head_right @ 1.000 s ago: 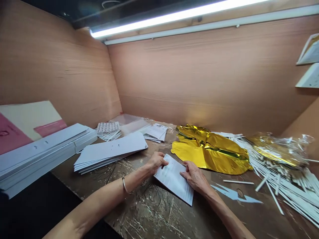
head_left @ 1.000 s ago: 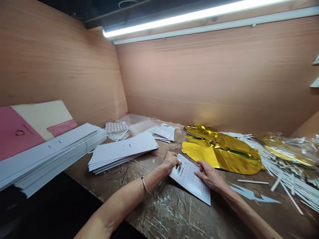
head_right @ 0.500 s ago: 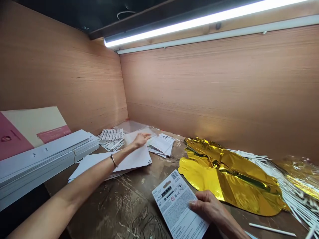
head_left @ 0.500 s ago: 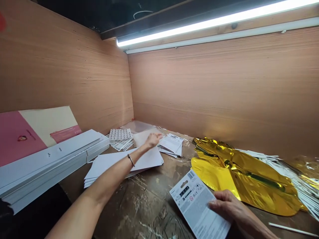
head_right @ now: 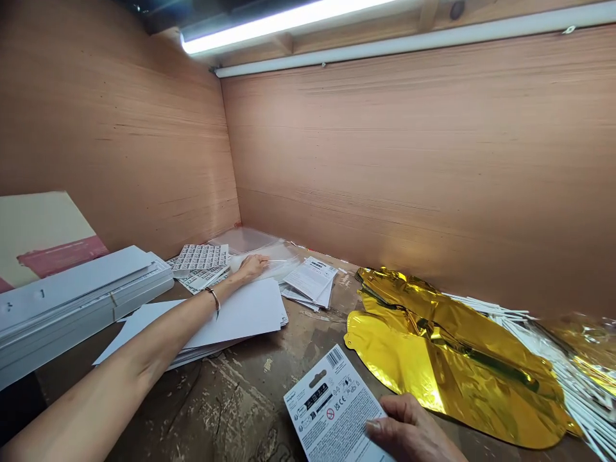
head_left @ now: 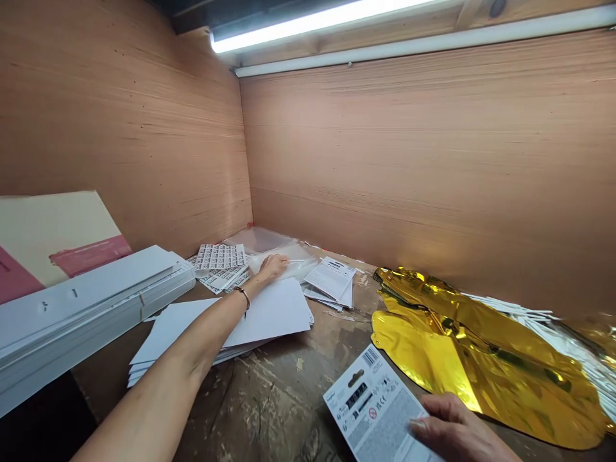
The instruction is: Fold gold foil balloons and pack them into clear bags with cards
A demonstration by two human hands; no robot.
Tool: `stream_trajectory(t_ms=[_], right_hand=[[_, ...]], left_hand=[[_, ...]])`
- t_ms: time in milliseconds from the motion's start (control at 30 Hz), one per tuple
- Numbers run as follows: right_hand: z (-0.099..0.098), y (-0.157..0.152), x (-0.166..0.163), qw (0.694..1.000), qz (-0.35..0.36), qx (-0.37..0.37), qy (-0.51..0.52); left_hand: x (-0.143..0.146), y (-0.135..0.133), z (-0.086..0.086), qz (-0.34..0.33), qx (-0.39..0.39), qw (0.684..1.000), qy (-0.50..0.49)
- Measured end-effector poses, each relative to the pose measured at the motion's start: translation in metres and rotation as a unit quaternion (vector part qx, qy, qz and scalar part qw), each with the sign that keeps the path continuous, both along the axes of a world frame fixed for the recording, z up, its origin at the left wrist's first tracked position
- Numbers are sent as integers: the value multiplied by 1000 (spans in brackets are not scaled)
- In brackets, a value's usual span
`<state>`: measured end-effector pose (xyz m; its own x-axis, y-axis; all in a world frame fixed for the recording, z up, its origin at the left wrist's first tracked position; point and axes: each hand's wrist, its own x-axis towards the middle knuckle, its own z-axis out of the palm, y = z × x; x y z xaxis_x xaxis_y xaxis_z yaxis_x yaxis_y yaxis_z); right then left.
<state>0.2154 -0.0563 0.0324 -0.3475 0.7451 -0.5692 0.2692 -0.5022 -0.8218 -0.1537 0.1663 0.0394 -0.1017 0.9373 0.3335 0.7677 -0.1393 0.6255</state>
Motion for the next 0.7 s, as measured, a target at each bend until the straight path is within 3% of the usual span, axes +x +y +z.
stream_trajectory(t_ms=[133, 200, 333, 467, 600, 700], right_hand=[[-3, 7, 7, 995, -57, 19, 83], [2, 14, 13, 985, -109, 47, 126], [20, 36, 15, 950, -212, 121, 194], [23, 47, 4, 924, -253, 132, 255], [11, 37, 5, 937, -250, 116, 215], [15, 24, 18, 945, -230, 131, 191]], left_hand=[[9, 1, 20, 28, 26, 998, 40], [31, -15, 31, -1, 80, 993, 93], [101, -88, 34, -154, 233, 920, 273], [162, -172, 12, -247, 323, 859, 310], [183, -219, -6, -279, 312, 869, 262], [173, -227, 1, -306, 266, 895, 186]])
